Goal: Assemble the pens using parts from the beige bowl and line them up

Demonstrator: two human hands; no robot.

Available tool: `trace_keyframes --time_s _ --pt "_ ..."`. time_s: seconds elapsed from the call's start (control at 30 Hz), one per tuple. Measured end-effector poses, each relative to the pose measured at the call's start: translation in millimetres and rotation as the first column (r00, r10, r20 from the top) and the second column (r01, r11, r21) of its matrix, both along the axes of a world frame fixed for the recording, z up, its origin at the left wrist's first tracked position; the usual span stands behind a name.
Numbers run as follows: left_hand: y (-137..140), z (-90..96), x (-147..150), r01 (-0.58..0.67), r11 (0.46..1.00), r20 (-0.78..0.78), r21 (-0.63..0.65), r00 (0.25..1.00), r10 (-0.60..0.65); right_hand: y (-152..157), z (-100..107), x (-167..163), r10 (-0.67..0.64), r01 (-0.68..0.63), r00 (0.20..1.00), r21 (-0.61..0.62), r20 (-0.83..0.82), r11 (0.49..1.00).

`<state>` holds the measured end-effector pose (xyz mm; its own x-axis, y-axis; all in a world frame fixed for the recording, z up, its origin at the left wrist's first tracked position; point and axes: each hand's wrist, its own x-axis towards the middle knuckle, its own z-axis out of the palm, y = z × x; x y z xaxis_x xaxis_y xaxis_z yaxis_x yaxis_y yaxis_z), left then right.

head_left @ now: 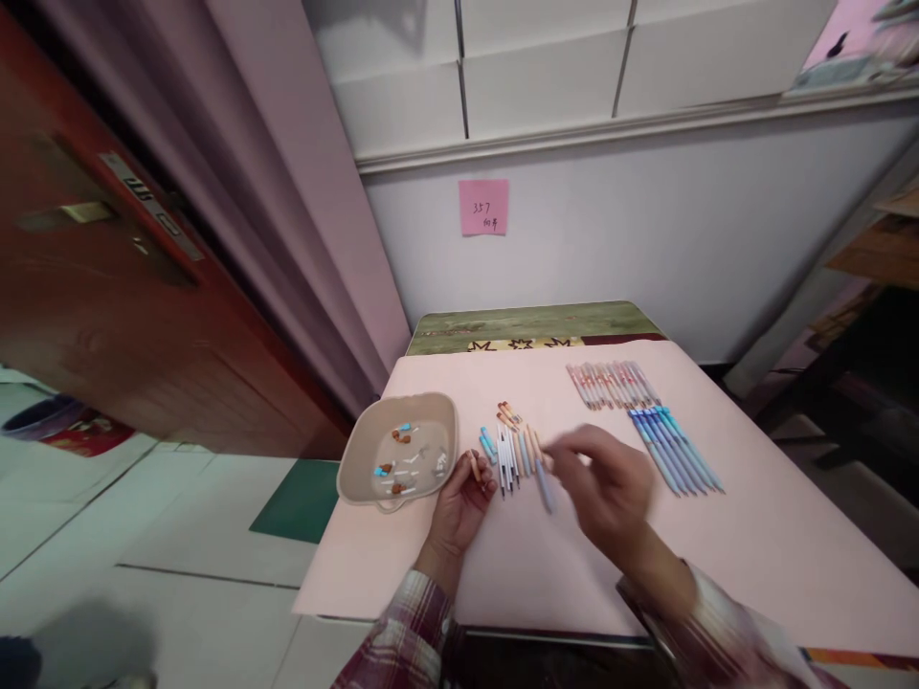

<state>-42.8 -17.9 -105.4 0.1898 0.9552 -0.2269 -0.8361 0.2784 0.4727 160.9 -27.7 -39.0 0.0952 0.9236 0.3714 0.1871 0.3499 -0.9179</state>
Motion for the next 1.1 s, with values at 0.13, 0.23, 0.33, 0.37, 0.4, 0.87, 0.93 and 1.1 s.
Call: trace_keyframes --time_s 0.13,0.23,0.33,0.37,0.4,0.87,0.93,1.1 --pt "-0.5 -2.7 -2.8 0.023 0.999 0.044 -0.024 0.999 -0.022 24.1 -20.5 -29.3 -0.003 0.07 0.943 -0.189 0.332 0.979" --pt "-0.1 -4.9 -4.3 0.037 0.999 0.057 -0.02 0.998 -0.036 29.5 -43.5 -19.4 -0.019 0.202 0.829 -0.267 0.56 0.942" --pt "0.9 -5.2 -3.7 0.04 0.999 0.061 0.008 0.997 -0.04 29.0 -49.5 -7.3 -0.037 0.278 0.728 -0.245 0.685 0.929" --pt "1.2 -4.8 -3.1 0.039 0.999 0.059 0.015 0.997 -0.04 29.9 -47.6 -6.3 -0.028 0.279 0.711 -0.246 0.703 0.928" --pt "1.3 -4.1 -2.4 0.038 0.999 0.056 0.019 0.998 -0.039 31.9 -44.6 -7.0 -0.005 0.267 0.7 -0.254 0.714 0.929" --pt "1.2 -5.2 -1.2 0.023 0.999 -0.029 -0.033 0.999 -0.024 111.3 -34.1 -70.8 0.174 0.243 0.529 -0.345 0.831 0.907" --pt "1.5 -5.0 -1.0 0.033 0.999 -0.033 -0.03 0.999 -0.034 121.3 -36.3 -76.6 0.187 0.267 0.512 -0.362 0.839 0.893" --pt "1.9 -4.1 0.3 0.041 0.999 -0.036 -0.022 0.998 -0.042 136.7 -36.8 -85.0 0.242 0.306 0.499 -0.43 0.832 0.849"
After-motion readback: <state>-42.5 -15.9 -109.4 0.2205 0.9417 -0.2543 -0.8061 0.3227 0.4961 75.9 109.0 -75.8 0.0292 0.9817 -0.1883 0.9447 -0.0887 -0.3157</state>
